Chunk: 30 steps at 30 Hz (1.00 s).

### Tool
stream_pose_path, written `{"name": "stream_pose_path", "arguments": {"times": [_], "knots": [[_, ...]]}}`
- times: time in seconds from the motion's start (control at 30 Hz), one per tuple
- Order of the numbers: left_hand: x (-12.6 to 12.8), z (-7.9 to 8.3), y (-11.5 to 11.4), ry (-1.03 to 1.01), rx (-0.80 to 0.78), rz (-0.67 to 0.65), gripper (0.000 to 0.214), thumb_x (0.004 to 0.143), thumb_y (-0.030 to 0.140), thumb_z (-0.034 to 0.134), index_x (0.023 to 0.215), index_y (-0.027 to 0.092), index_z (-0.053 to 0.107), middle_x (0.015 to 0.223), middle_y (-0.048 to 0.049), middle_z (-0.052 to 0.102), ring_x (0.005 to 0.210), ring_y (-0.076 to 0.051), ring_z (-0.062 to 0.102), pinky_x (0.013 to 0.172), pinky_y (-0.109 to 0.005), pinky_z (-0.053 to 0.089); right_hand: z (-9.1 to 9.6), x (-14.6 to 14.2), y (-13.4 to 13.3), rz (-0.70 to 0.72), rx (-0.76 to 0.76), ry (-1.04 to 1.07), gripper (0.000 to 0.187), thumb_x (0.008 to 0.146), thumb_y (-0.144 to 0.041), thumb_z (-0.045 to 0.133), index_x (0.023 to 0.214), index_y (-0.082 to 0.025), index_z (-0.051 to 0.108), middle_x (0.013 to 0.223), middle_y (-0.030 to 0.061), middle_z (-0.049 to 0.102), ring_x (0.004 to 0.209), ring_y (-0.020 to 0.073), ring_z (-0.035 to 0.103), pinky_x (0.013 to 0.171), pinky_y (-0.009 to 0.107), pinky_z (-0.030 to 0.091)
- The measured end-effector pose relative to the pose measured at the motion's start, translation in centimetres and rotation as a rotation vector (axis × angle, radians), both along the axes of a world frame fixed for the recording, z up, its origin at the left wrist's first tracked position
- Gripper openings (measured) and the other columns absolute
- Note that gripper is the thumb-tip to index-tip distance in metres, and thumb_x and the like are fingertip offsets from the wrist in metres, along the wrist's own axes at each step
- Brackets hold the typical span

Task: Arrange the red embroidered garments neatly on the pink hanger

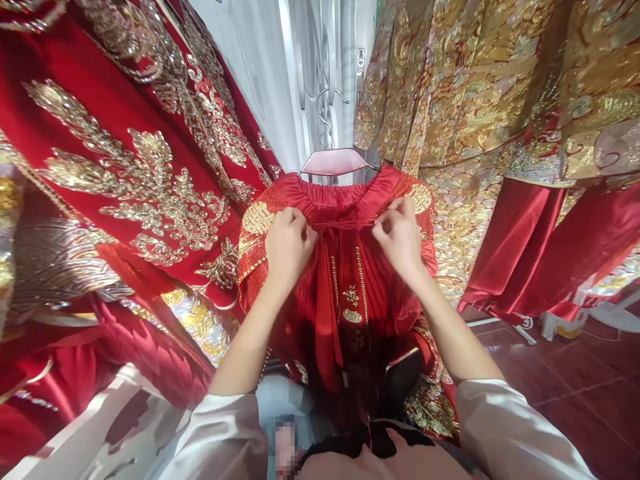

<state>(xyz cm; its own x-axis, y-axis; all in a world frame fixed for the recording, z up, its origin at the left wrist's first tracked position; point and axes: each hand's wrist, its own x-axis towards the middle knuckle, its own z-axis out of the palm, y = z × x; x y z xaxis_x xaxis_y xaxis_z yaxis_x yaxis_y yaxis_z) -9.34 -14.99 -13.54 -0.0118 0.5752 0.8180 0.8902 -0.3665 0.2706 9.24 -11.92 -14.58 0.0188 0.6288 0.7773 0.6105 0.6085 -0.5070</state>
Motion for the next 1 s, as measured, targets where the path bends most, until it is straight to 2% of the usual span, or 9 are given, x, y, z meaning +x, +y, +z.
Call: {"name": "stream_pose_path", "arguments": {"times": [0.07, 0.13, 0.3, 0.43, 0.53, 0.63, 0.77, 0.87, 1.0], "knots": [[-0.3, 0.1, -0.3, -0.039, 0.023, 0.034, 0.011, 0.073, 0.011, 0.051, 0.065, 0.017, 0.049, 0.086, -0.0071, 0.056, 0.082, -0.019, 0.051, 0.069, -0.03, 0.041, -0.1, 0.6, 0.0, 0.005, -0.032, 0.088, 0.005, 0.073, -0.015, 0.054, 0.07, -0.017, 0.052, 0.089, 0.0081, 0.055, 0.074, 0.0156, 0.053, 0.063, 0.029, 0.044], [-0.2, 0.2, -0.3, -0.168, 0.027, -0.054, 0.009, 0.074, 0.013, 0.051, 0.066, 0.017, 0.051, 0.082, -0.0057, 0.055, 0.074, -0.017, 0.052, 0.066, -0.028, 0.042, 0.0, 0.8, 0.1, 0.157, -0.142, 0.244, 0.007, 0.074, -0.018, 0.054, 0.071, -0.019, 0.048, 0.077, 0.0041, 0.055, 0.063, 0.0126, 0.053, 0.055, 0.025, 0.042], [1.1, -0.1, 1.1, -0.719, -0.301, -0.555, 0.013, 0.081, 0.03, 0.048, 0.075, 0.019, 0.05, 0.055, 0.0041, 0.047, 0.041, -0.009, 0.043, 0.043, -0.022, 0.037, 0.7, 0.4, 0.7, 0.747, -0.534, 0.631, 0.018, 0.078, -0.034, 0.056, 0.079, -0.019, 0.047, 0.066, -0.0024, 0.056, 0.049, 0.0063, 0.051, 0.039, 0.016, 0.035], [1.8, -0.4, 2.1, -0.957, -0.305, -0.728, 0.018, 0.084, 0.036, 0.047, 0.076, 0.02, 0.042, 0.069, 0.0034, 0.051, 0.038, -0.004, 0.043, 0.036, -0.018, 0.033, 0.9, 0.3, 1.3, 0.8, -0.481, 0.676, 0.023, 0.073, -0.034, 0.064, 0.076, -0.019, 0.047, 0.053, -0.0095, 0.044, 0.041, 0.0029, 0.037, 0.038, 0.014, 0.033], [1.3, -0.4, 1.8, -0.832, -0.301, -0.726, 0.025, 0.087, 0.042, 0.047, 0.077, 0.02, 0.041, 0.065, 0.005, 0.046, 0.036, -0.004, 0.037, 0.034, -0.019, 0.029, 0.6, 1.0, 1.9, 0.724, -0.404, 0.568, 0.03, 0.069, -0.04, 0.069, 0.072, -0.019, 0.049, 0.051, -0.0104, 0.04, 0.039, 0.003, 0.034, 0.037, 0.017, 0.032], [-0.4, 0.0, 1.1, -0.55, -0.26, -0.58, 0.026, 0.087, 0.04, 0.05, 0.073, 0.019, 0.046, 0.054, 0.0066, 0.038, 0.038, -0.006, 0.032, 0.038, -0.019, 0.028, 0.3, 2.2, 2.8, 0.552, -0.335, 0.439, 0.03, 0.067, -0.039, 0.071, 0.063, -0.017, 0.049, 0.049, -0.0092, 0.041, 0.039, 0.0027, 0.033, 0.037, 0.018, 0.027], [-2.6, 1.1, 0.6, -0.319, -0.329, -0.497, 0.028, 0.087, 0.036, 0.049, 0.069, 0.015, 0.055, 0.055, 0.0021, 0.05, 0.043, -0.008, 0.04, 0.044, -0.021, 0.034, 0.7, 2.9, 2.7, 0.37, -0.296, 0.348, 0.018, 0.07, -0.025, 0.065, 0.06, -0.015, 0.055, 0.051, -0.0047, 0.048, 0.046, 0.005, 0.039, 0.043, 0.019, 0.031], [-2.7, 2.8, -1.1, -0.157, -0.172, -0.41, 0.024, 0.087, 0.033, 0.05, 0.09, 0.015, 0.065, 0.083, -0.005, 0.067, 0.065, -0.013, 0.059, 0.062, -0.026, 0.048, 1.8, 2.7, -0.5, 0.287, -0.132, 0.313, 0.015, 0.077, -0.024, 0.059, 0.085, -0.014, 0.066, 0.082, 0.0039, 0.065, 0.057, 0.0085, 0.051, 0.051, 0.023, 0.042], [-1.5, 3.8, -7.9, 0.096, 0.057, -0.44, 0.026, 0.091, 0.029, 0.045, 0.103, 0.021, 0.067, 0.104, -0.0047, 0.067, 0.101, -0.02, 0.061, 0.091, -0.039, 0.048, 0.7, 2.8, -9.9, 0.488, 0.056, 0.232, 0.031, 0.084, -0.03, 0.054, 0.114, -0.028, 0.062, 0.121, 0.0048, 0.06, 0.081, 0.016, 0.063, 0.059, 0.03, 0.053]]}}
